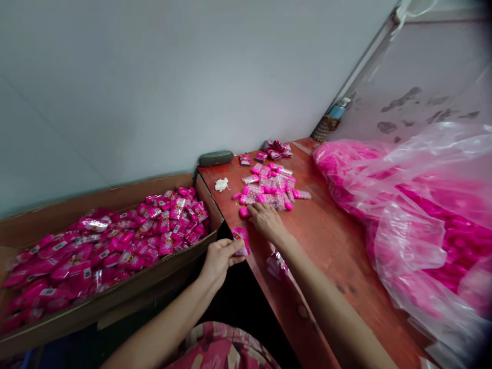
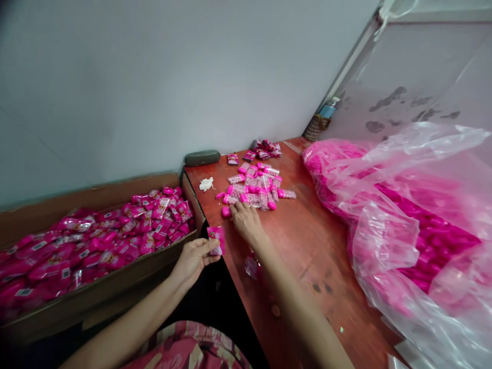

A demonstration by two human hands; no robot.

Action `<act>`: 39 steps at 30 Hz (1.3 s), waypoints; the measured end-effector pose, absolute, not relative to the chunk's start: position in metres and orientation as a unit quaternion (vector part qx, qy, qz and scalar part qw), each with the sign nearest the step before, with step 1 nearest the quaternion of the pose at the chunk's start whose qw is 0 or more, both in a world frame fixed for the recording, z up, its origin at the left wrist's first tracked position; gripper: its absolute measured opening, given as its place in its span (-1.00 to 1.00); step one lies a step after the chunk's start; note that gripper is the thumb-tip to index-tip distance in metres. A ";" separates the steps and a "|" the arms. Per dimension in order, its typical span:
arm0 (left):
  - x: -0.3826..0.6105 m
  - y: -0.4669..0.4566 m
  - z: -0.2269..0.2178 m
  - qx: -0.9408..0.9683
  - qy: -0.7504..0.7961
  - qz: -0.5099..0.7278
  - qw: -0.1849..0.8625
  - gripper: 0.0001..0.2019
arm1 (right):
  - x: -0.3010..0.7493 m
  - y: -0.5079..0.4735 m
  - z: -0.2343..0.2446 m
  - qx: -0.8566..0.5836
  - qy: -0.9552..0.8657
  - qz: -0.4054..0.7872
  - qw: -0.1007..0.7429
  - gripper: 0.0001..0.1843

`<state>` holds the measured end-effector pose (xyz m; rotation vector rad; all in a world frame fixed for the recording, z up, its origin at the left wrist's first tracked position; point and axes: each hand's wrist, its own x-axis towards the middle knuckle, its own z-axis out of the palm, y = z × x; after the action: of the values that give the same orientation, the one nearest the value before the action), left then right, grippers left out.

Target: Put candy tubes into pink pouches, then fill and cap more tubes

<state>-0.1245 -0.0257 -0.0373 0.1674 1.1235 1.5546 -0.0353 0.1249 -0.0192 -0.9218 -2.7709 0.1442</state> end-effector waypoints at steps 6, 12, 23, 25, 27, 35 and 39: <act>-0.130 -0.017 -0.039 -0.044 0.406 0.709 0.575 -0.80 | -0.007 0.105 -0.020 -0.368 -0.917 0.076 0.133 -0.75; -0.116 -0.004 -0.036 -0.112 0.362 0.713 0.590 -0.89 | 0.025 0.023 -0.010 -0.490 -0.648 0.509 0.285 -0.63; -0.072 0.000 -0.024 -0.033 0.332 0.717 0.612 -0.75 | 0.030 -0.007 -0.033 -0.490 -0.510 0.582 0.401 -0.71; -0.070 -0.001 -0.020 -0.007 0.353 0.709 0.610 -0.71 | 0.030 -0.007 -0.034 -0.477 -0.502 0.596 0.406 -0.72; -0.072 -0.003 -0.018 0.036 0.373 0.697 0.611 -0.69 | 0.030 -0.008 -0.035 -0.460 -0.486 0.624 0.403 -0.72; -0.080 -0.004 -0.018 0.129 0.379 0.653 0.643 -0.69 | 0.028 -0.011 -0.036 -0.470 -0.533 0.563 0.423 -0.74; -0.082 -0.004 -0.021 0.153 0.389 0.633 0.651 -0.67 | 0.027 -0.011 -0.034 -0.474 -0.536 0.551 0.429 -0.74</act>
<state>-0.0825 -0.0036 -0.0205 0.3477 0.8821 1.4382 0.0268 -0.0108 -0.0343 -1.1826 -1.3375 1.3755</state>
